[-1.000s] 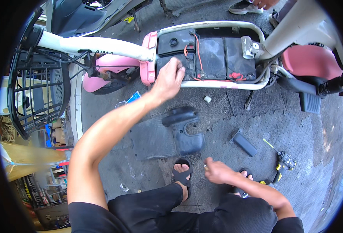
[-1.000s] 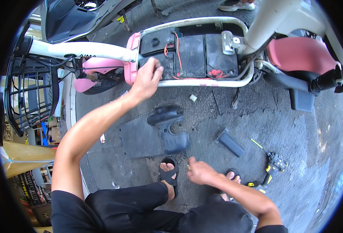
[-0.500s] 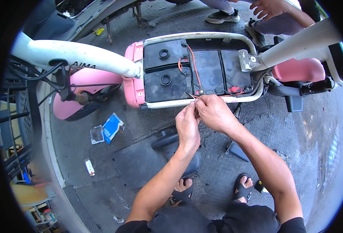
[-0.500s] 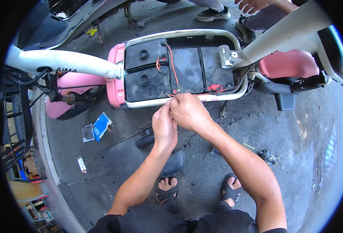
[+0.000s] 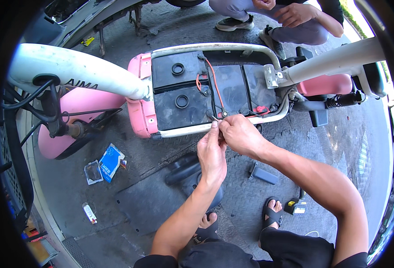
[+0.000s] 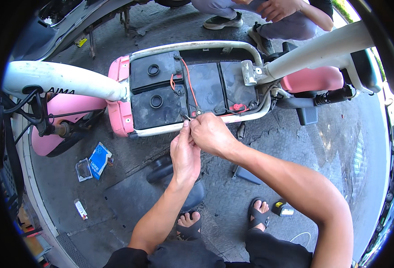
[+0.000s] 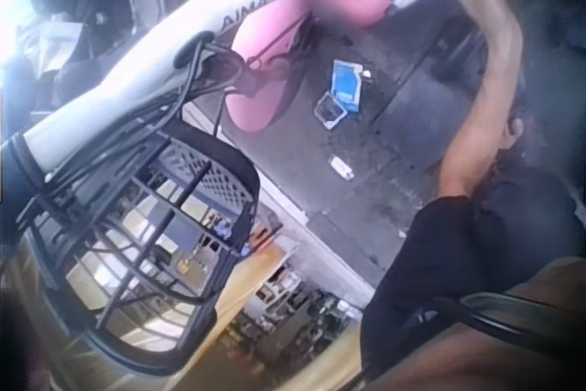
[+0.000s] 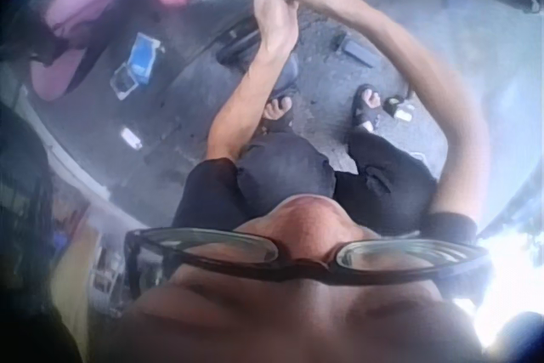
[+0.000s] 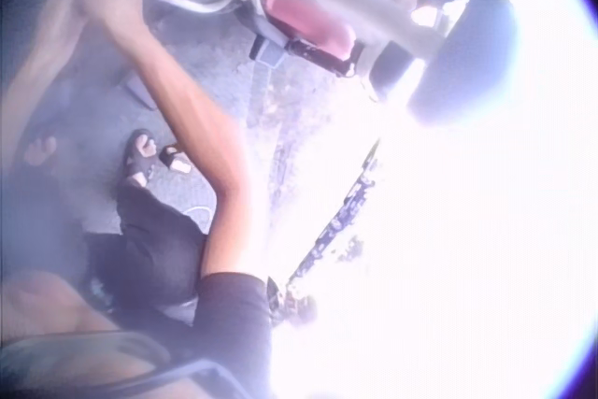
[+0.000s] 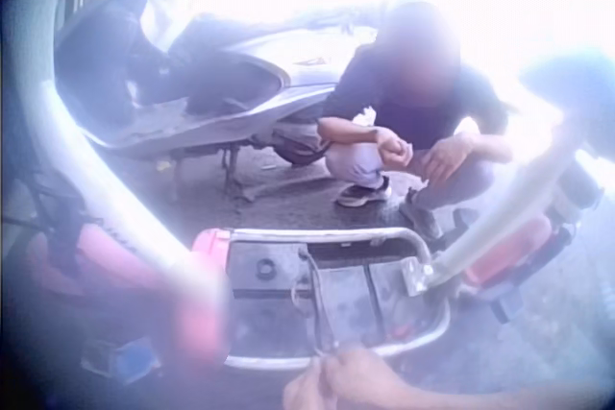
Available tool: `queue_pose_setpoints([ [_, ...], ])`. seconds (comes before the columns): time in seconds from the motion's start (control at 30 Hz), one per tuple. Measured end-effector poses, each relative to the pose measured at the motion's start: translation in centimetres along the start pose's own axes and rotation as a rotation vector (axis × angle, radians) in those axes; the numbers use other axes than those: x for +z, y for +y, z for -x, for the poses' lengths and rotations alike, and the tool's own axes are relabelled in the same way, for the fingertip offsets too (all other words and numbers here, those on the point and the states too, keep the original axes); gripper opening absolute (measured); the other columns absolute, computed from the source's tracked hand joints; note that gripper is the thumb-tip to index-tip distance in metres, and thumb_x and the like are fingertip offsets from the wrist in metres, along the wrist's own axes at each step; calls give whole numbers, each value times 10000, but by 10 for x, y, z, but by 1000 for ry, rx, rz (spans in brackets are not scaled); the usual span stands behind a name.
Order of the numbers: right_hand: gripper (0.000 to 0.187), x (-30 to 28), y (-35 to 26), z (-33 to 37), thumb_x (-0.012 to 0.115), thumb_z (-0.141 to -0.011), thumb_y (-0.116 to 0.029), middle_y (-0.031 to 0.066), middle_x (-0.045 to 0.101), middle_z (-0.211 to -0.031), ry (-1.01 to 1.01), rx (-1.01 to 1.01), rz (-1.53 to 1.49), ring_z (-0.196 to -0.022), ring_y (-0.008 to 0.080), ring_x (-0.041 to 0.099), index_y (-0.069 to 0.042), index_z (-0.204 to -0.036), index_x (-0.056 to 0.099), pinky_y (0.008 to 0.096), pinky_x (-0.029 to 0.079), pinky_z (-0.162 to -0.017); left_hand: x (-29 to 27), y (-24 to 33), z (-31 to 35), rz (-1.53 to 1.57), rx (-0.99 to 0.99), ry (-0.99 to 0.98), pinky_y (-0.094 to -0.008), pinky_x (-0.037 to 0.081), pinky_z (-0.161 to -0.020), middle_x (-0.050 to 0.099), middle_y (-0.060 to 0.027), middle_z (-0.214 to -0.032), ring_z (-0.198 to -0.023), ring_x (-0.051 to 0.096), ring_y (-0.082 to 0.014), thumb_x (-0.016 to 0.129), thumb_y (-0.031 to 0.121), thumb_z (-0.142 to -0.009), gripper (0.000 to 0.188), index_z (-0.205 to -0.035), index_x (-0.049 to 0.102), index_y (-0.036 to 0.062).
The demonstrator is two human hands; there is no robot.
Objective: The person uses a cordless drill to remove screws from the seat of a pink and white electric scooter. They lift off the seat and floor panel to expose the battery compartment and internal wiring, then handle the removed parts.
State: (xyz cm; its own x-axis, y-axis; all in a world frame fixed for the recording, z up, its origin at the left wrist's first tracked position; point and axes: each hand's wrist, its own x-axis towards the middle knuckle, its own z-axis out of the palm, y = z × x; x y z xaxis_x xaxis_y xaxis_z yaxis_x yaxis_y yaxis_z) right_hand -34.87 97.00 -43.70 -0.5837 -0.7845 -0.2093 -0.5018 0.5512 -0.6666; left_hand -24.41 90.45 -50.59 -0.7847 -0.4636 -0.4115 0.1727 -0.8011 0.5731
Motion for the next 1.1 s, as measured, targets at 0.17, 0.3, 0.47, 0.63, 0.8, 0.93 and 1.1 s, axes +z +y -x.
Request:
queue_pose_setpoints([
  [0.17, 387, 4, -9, 6, 545, -1089, -207, 344, 739, -926, 91, 183, -154, -901, 522, 749, 99, -940, 729, 574, 595, -842, -2, -7, 4, 41, 51, -82, -322, 573, -1011, 766, -99, -1207, -1120, 710, -136, 560, 392, -1206, 458, -1271, 709, -37],
  [0.3, 446, 8, -13, 4, 524, -1109, -263, 360, 729, -911, 185, 238, -318, -931, 551, 731, 108, -948, 711, 571, 572, -867, -3, -6, 2, -14, 115, -133, -275, 545, -878, 757, -43, -1087, -956, 654, -78, 589, 389, -1194, 444, -1206, 734, -31],
  [0.47, 468, -4, -6, 0, 512, -1119, -284, 365, 738, -952, 137, 177, -277, -986, 557, 732, 105, -979, 730, 596, 576, -904, 3, 13, 9, -40, 26, -194, -327, 593, -1011, 766, -79, -1148, -1082, 717, -127, 561, 375, -1205, 425, -1234, 722, -17],
  [0.63, 468, -31, -2, 23, 514, -1129, -296, 379, 744, -1011, -9, 144, -19, -1041, 553, 734, 94, -1029, 752, 614, 557, -975, -4, 40, 20, -836, 369, 102, -300, 612, -635, 741, -87, -978, -798, 719, -119, 818, 182, -1061, 321, -1223, 687, -63],
  [0.8, 395, -74, 4, 32, 544, -1131, -257, 351, 749, -1026, -55, 137, 140, -1040, 533, 730, 78, -1076, 745, 600, 555, -961, -5, 82, -20, -1518, 1075, -109, -496, 602, -822, 712, -185, -1167, -931, 748, -439, 876, 130, -922, 409, -1276, 704, 19],
  [0.93, 354, -81, 6, 22, 563, -1119, -248, 327, 757, -1016, -103, 84, 188, -1007, 528, 733, 43, -1080, 761, 593, 565, -937, 3, 103, -48, -1512, 957, -166, -523, 609, -811, 763, -192, -1037, -921, 765, -433, 793, 116, -990, 264, -1224, 707, 28],
  [1.1, 371, -74, 11, 12, 574, -1116, -276, 319, 762, -999, -29, 77, 203, -990, 520, 741, 30, -1089, 781, 587, 576, -907, 2, 97, -52, -1479, 859, -43, -485, 571, -730, 753, -156, -854, -774, 749, -366, 801, 141, -989, 283, -1236, 725, 26],
])
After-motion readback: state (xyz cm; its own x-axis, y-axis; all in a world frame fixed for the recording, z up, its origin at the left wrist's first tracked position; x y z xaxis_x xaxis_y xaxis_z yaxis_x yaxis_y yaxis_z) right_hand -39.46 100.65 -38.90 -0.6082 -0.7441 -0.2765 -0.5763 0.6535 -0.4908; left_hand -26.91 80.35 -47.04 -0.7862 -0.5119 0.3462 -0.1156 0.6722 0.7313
